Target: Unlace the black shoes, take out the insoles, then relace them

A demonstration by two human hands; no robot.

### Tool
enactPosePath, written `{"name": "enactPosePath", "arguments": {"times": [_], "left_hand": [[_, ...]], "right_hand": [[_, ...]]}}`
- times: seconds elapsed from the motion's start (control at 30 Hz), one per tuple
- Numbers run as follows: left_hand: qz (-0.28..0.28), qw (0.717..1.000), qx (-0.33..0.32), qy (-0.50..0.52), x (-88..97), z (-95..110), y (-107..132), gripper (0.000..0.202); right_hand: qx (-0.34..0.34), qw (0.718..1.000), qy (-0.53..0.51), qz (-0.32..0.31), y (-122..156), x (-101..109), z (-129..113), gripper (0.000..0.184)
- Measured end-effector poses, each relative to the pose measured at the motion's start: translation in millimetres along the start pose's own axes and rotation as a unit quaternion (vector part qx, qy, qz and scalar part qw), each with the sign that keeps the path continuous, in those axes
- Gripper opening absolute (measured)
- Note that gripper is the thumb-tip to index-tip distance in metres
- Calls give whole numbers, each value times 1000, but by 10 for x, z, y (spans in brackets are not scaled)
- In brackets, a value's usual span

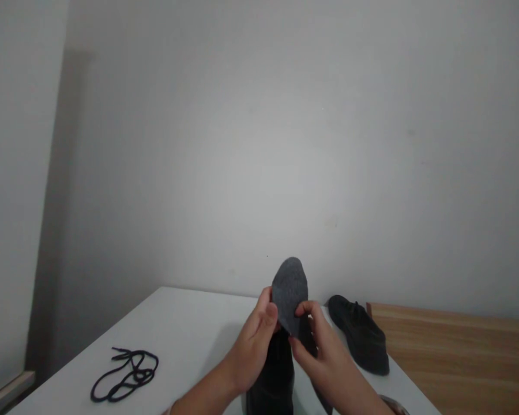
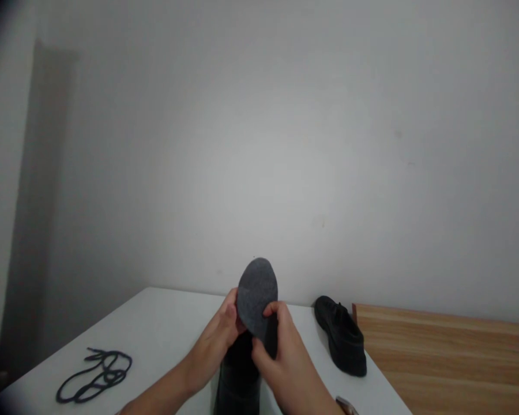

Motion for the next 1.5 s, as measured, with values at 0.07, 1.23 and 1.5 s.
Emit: {"name": "enactPosePath", "arguments": {"times": [0.07, 1.23, 1.5], "left_hand": [[-42, 989, -22, -143, 90, -33, -8, 36], [-174, 811, -53, -557, 540, -876, 21, 29], [-150, 833, -45, -531, 564, -963, 60, 14]], "right_hand": [[-65, 992, -104, 3, -43, 46, 129, 22], [-115, 961, 95, -234, -458, 159, 597, 23], [-53, 831, 404, -379, -315, 337, 220, 22]]}}
Point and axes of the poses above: each hand's wrist, its own y-axis away from the middle knuckle, its own x-axis out of the back of the hand, z = x × y, the point moved 7 cm from there along -y, towards the middle knuckle, and after that the axes turned 2 degrees about z, right-handed, at the moved point
